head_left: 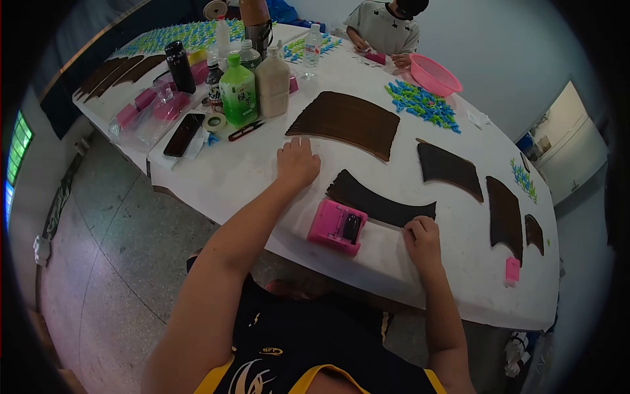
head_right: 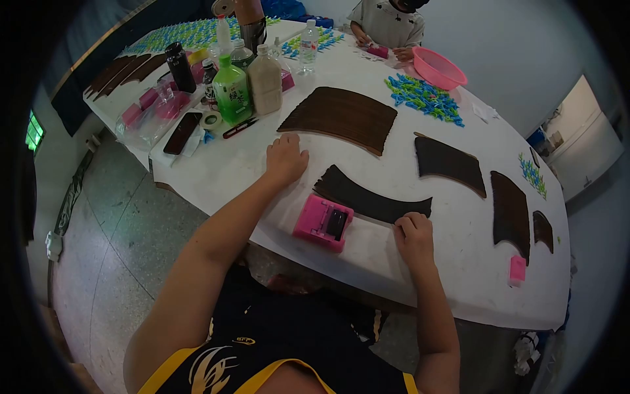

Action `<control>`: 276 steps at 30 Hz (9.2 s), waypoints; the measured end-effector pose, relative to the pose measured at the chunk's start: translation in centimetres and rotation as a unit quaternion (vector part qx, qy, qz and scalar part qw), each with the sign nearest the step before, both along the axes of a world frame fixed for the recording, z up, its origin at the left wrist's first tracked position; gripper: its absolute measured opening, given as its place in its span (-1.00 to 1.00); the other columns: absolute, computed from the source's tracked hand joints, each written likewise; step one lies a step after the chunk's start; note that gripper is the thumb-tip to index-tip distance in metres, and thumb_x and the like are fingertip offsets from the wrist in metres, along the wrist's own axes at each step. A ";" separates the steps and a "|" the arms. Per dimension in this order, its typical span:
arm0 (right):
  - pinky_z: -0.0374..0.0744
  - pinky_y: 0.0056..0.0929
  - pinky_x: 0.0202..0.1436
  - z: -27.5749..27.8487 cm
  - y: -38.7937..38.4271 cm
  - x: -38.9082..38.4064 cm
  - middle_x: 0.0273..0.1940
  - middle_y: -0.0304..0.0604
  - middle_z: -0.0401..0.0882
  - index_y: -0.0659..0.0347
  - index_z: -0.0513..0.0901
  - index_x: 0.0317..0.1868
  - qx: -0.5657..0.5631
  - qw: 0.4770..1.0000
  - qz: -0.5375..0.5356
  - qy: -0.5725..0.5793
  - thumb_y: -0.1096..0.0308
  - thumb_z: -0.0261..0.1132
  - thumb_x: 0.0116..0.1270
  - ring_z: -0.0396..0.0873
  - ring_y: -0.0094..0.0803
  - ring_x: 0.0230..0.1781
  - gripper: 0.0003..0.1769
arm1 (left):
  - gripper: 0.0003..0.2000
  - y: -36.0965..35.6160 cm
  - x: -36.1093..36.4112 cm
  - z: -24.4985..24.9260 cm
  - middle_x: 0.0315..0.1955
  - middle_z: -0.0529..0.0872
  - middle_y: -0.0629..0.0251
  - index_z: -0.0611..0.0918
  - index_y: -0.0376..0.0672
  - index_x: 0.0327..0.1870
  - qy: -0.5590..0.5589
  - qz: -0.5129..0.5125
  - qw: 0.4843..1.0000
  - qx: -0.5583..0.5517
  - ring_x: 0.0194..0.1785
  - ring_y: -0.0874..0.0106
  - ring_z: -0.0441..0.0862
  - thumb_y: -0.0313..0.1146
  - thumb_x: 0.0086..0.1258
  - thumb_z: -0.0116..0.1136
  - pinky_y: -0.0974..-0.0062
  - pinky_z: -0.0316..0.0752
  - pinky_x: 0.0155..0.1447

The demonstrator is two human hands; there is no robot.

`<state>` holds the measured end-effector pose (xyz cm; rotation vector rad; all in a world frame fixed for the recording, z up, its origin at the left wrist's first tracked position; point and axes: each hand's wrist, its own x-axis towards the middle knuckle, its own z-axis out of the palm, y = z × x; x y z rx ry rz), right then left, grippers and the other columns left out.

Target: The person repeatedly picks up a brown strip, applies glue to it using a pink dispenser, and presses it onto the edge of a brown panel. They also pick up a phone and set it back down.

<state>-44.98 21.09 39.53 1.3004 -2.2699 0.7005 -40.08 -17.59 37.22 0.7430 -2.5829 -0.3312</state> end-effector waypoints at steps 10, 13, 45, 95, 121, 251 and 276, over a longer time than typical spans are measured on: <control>0.47 -0.12 0.07 3.9 -0.7 -0.2 -0.18 -0.18 0.63 0.15 0.60 -0.20 0.072 0.997 -0.004 0.009 0.48 0.48 0.31 0.61 -0.15 -0.10 -0.82 | -0.82 2.9 5.4 6.9 -0.18 0.80 0.07 0.74 -0.21 -0.07 0.140 -0.231 0.961 0.057 0.02 -0.02 0.70 -0.35 0.43 0.30 -0.01 0.53 0.14; 0.47 -0.13 0.06 8.0 -3.6 1.2 -0.20 -0.18 0.64 0.16 0.59 -0.18 0.077 0.996 0.037 0.021 0.46 0.46 0.36 0.63 -0.15 -0.11 -0.83 | -0.84 7.2 6.3 10.6 -0.21 0.78 0.05 0.73 -0.23 -0.06 0.187 -0.401 0.896 0.025 -0.04 -0.03 0.70 -0.44 0.40 0.32 0.04 0.58 0.09; 0.69 -0.39 -0.17 5.7 -9.6 4.3 -0.21 -0.12 0.82 0.27 0.69 -0.01 0.048 0.942 0.144 -0.298 0.47 0.47 0.39 0.75 -0.36 -0.32 -0.79 | -0.96 8.4 9.0 16.7 -0.37 0.80 0.44 0.83 0.04 -0.31 -0.063 -0.487 0.825 -0.279 -0.04 0.41 0.71 -0.33 0.36 0.38 0.37 0.54 0.14; 0.69 -0.43 -0.24 3.8 -6.2 3.3 -0.19 -0.17 0.76 0.25 0.80 -0.04 0.050 0.968 0.180 -0.165 0.64 0.39 0.31 0.69 -0.39 -0.29 -0.76 | -0.82 6.5 9.8 6.2 -0.27 0.78 0.42 0.82 -0.05 -0.22 0.089 -0.494 0.855 -0.128 -0.12 0.33 0.68 -0.45 0.13 0.43 0.34 0.66 -0.05; 0.55 -0.42 -0.22 4.4 10.3 0.9 -0.22 -0.17 0.67 0.26 0.71 -0.18 0.103 0.980 -0.018 -0.168 0.67 0.33 0.16 0.64 -0.35 -0.23 -0.78 | -0.75 7.2 8.8 6.5 -0.31 0.76 0.37 0.82 -0.08 -0.16 0.069 -0.515 0.847 -0.108 -0.16 0.27 0.66 -0.56 0.12 0.40 0.30 0.67 -0.10; 0.38 0.23 0.47 0.8 -13.5 -7.4 0.36 0.16 0.47 -0.05 0.52 0.56 0.202 0.928 -0.174 -0.260 -0.20 0.35 0.35 0.43 0.14 0.42 -0.18 | -0.73 0.5 -1.5 0.7 0.04 0.65 0.15 0.60 -0.20 0.05 0.043 -0.248 0.965 -0.077 0.07 0.09 0.68 -0.28 0.44 0.23 0.09 0.59 0.13; 0.39 0.18 0.45 1.4 -13.7 -7.8 0.36 0.11 0.49 -0.13 0.45 0.61 0.229 0.913 -0.190 -0.280 -0.26 0.39 0.33 0.47 0.07 0.43 -0.10 | -0.72 -0.7 2.8 0.4 0.04 0.67 0.11 0.62 -0.23 0.00 0.046 -0.109 0.990 -0.076 0.07 0.04 0.66 -0.27 0.40 0.28 0.03 0.57 0.14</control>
